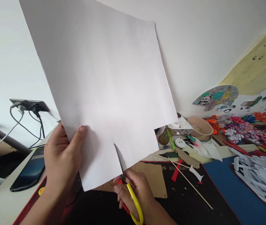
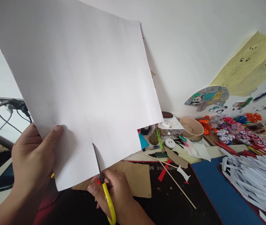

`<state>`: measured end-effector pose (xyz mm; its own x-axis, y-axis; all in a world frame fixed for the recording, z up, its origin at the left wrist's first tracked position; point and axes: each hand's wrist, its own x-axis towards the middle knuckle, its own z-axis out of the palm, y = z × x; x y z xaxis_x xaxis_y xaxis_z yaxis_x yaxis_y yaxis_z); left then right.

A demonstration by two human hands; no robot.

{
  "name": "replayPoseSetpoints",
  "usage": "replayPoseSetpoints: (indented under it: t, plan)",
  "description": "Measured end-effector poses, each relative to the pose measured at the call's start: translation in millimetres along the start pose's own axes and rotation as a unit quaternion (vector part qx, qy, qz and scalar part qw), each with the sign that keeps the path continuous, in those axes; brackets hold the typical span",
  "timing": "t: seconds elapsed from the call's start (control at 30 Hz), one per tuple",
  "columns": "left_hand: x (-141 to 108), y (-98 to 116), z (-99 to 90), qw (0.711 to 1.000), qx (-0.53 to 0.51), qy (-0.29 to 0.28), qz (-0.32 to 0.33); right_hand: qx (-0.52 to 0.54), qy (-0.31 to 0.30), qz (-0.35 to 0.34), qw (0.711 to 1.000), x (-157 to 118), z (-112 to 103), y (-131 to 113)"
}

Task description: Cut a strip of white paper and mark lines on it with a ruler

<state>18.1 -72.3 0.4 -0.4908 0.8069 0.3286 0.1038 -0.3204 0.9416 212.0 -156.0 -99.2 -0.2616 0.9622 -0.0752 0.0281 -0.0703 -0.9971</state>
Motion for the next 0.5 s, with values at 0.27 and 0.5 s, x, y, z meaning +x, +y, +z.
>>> replayPoseSetpoints:
  t: [0.27,0.5]
  plan:
    - [19.0,5.3,-10.1,0.994,0.029,0.080,0.063,0.005,-0.030,-0.037,0.999,-12.9,-6.9,9.8]
    - [26.7,0.5,-22.0,0.985,0.093,0.099,0.109,0.006,-0.040,-0.121,0.992,-21.2,-19.9,-2.4]
